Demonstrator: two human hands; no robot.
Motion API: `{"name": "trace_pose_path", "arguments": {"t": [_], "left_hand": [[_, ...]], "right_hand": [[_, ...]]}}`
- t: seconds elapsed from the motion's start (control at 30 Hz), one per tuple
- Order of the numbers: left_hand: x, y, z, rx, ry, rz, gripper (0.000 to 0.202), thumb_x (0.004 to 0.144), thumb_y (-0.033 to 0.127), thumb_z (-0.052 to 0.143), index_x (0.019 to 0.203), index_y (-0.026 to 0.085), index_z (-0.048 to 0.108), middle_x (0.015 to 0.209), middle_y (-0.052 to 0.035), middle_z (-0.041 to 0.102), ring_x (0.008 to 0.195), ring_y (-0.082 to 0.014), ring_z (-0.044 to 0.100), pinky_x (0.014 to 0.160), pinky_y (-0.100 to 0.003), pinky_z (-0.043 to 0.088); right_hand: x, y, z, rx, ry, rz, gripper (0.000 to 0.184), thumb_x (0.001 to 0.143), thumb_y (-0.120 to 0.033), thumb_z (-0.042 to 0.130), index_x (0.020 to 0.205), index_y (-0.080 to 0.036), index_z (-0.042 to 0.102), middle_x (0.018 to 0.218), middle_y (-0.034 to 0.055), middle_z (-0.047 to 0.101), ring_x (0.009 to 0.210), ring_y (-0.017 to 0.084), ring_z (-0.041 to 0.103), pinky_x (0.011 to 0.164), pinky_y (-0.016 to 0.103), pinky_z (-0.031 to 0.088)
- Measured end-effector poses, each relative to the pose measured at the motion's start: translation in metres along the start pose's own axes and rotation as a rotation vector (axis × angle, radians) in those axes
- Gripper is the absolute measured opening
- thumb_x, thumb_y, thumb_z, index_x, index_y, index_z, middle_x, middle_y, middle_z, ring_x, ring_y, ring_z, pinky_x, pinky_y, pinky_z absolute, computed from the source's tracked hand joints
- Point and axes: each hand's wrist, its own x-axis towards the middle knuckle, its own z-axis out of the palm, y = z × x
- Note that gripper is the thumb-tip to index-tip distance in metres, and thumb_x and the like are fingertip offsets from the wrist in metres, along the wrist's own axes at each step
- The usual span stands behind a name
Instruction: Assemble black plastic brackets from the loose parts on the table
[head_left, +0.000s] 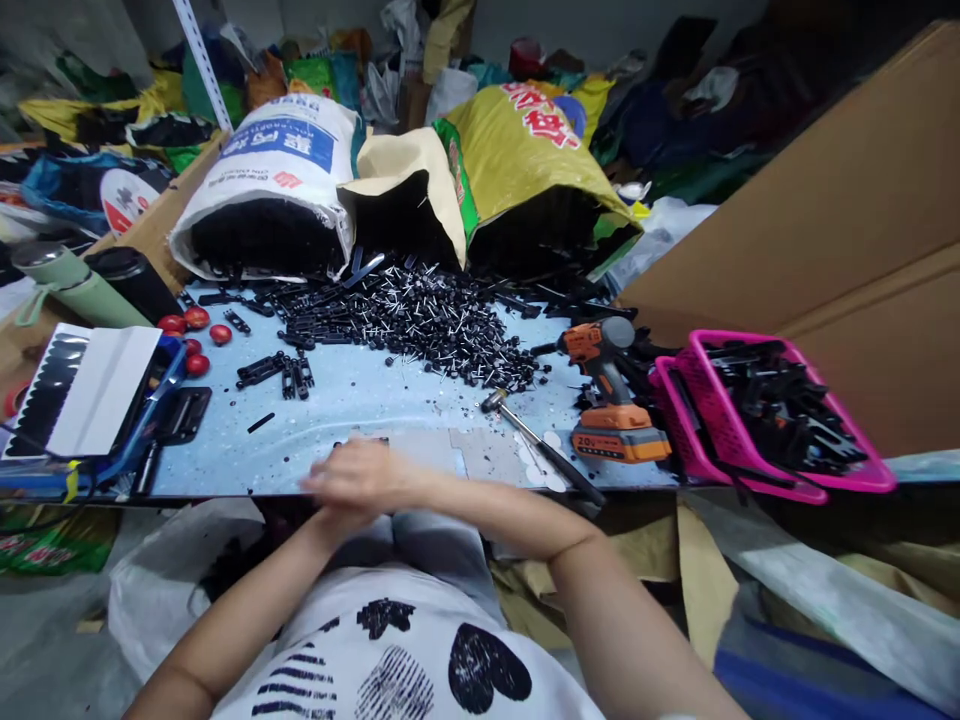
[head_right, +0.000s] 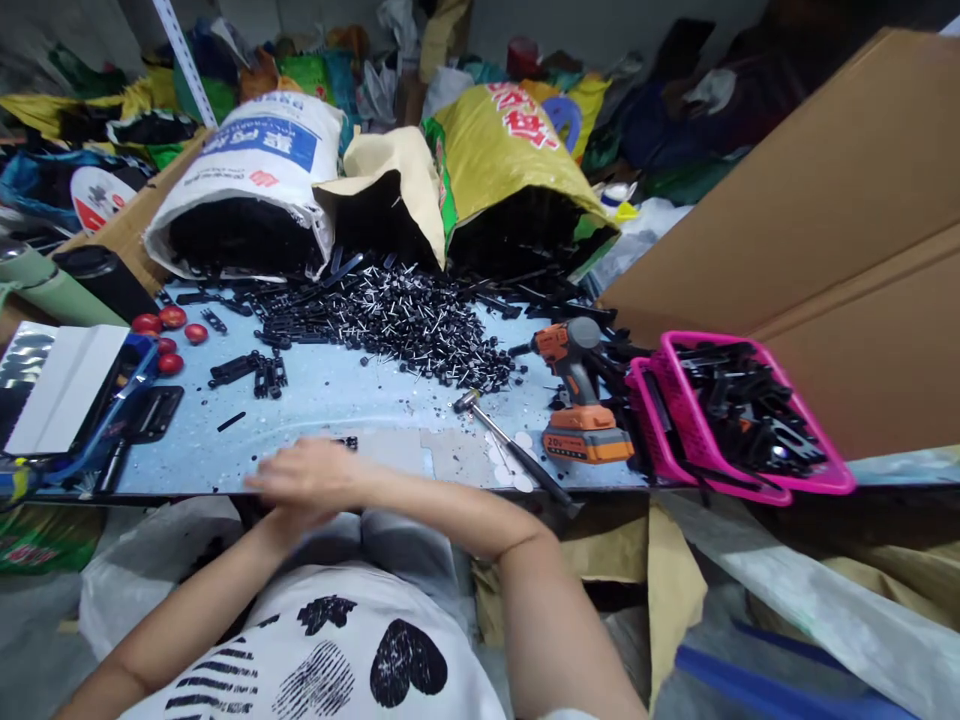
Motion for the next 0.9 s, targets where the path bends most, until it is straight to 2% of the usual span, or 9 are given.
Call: {"name": "trace_pose_path", "arguments": {"t": [0.03, 0.07, 0.17, 0.23, 0.33, 0.43, 0.6, 0.73, 0.9], "left_hand": [[-0.003, -0.005, -0.006, -0.016, 0.049, -0.004, 0.051, 0.094, 0.028, 0.020, 0.101, 0.016, 0.069, 0.092, -0.0084, 0.072, 0.084, -0.0190, 0.069, 0.076, -0.031, 0.056], [-0.007, -0.011, -0.012, -0.104, 0.095, 0.001, 0.046, 0.094, 0.030, 0.025, 0.105, 0.015, 0.067, 0.096, -0.0087, 0.071, 0.085, -0.0187, 0.068, 0.079, -0.030, 0.055], [-0.016, -0.029, -0.027, -0.285, 0.331, -0.020, 0.030, 0.090, 0.033, 0.043, 0.107, 0.020, 0.064, 0.101, -0.0084, 0.070, 0.092, -0.0205, 0.066, 0.083, -0.036, 0.054], [-0.018, -0.039, -0.031, -0.214, 0.507, -0.043, 0.026, 0.089, 0.036, 0.046, 0.099, 0.022, 0.066, 0.100, -0.0083, 0.069, 0.095, -0.0219, 0.064, 0.087, -0.040, 0.052], [-0.015, -0.048, -0.030, -0.009, 0.638, -0.002, 0.026, 0.090, 0.034, 0.043, 0.099, 0.023, 0.065, 0.100, -0.0091, 0.066, 0.099, -0.0228, 0.060, 0.091, -0.043, 0.049], [-0.009, -0.051, -0.023, 0.144, 0.647, 0.050, 0.027, 0.091, 0.030, 0.042, 0.107, 0.022, 0.062, 0.106, -0.0107, 0.063, 0.105, -0.0237, 0.056, 0.094, -0.045, 0.048], [0.001, -0.057, -0.018, 0.285, 0.611, 0.044, 0.030, 0.091, 0.026, 0.041, 0.116, 0.024, 0.058, 0.119, -0.0115, 0.058, 0.120, -0.0263, 0.048, 0.101, -0.050, 0.043], [0.010, -0.060, -0.019, 0.356, 0.532, 0.040, 0.033, 0.091, 0.025, 0.042, 0.122, 0.022, 0.054, 0.125, -0.0126, 0.055, 0.127, -0.0274, 0.043, 0.103, -0.050, 0.042], [0.022, -0.062, -0.015, 0.393, 0.451, 0.053, 0.036, 0.090, 0.023, 0.045, 0.126, 0.021, 0.050, 0.125, -0.0121, 0.055, 0.123, -0.0272, 0.048, 0.100, -0.049, 0.045]], "right_hand": [[0.004, 0.022, -0.022, -0.007, -0.010, -0.105, 0.022, 0.088, -0.028, 0.054, 0.108, -0.022, 0.061, 0.105, 0.0012, 0.064, 0.089, 0.011, 0.058, 0.078, 0.026, 0.046], [0.010, 0.044, -0.046, -0.037, 0.067, -0.084, 0.031, 0.087, -0.031, 0.055, 0.116, -0.020, 0.057, 0.114, 0.0054, 0.060, 0.095, 0.015, 0.057, 0.082, 0.031, 0.047], [0.033, 0.110, -0.102, -0.124, 0.298, 0.194, 0.042, 0.093, -0.032, 0.041, 0.132, -0.017, 0.042, 0.123, 0.0095, 0.051, 0.103, 0.019, 0.053, 0.086, 0.037, 0.047], [0.045, 0.148, -0.115, -0.174, 0.229, 0.248, 0.040, 0.095, -0.033, 0.038, 0.130, -0.016, 0.043, 0.119, 0.0090, 0.053, 0.102, 0.018, 0.052, 0.087, 0.036, 0.046], [0.054, 0.204, -0.105, -0.316, -0.057, 0.262, 0.039, 0.089, -0.034, 0.051, 0.122, -0.013, 0.051, 0.116, 0.0111, 0.054, 0.107, 0.022, 0.049, 0.092, 0.036, 0.041], [0.058, 0.267, -0.094, -0.426, -0.091, 0.502, 0.042, 0.087, -0.034, 0.053, 0.121, -0.010, 0.052, 0.119, 0.0154, 0.053, 0.112, 0.025, 0.044, 0.095, 0.037, 0.037], [0.065, 0.367, -0.107, -0.317, 0.234, 1.102, 0.048, 0.089, -0.038, 0.048, 0.126, -0.008, 0.049, 0.125, 0.0205, 0.050, 0.116, 0.027, 0.042, 0.096, 0.037, 0.033], [0.067, 0.414, -0.114, -0.217, 0.305, 1.196, 0.051, 0.091, -0.035, 0.046, 0.126, 0.002, 0.049, 0.121, 0.0277, 0.052, 0.112, 0.027, 0.048, 0.093, 0.036, 0.033], [0.061, 0.433, -0.118, -0.153, 0.412, 1.176, 0.043, 0.086, -0.032, 0.052, 0.116, -0.002, 0.060, 0.114, 0.0218, 0.060, 0.105, 0.023, 0.055, 0.091, 0.032, 0.037]]}}
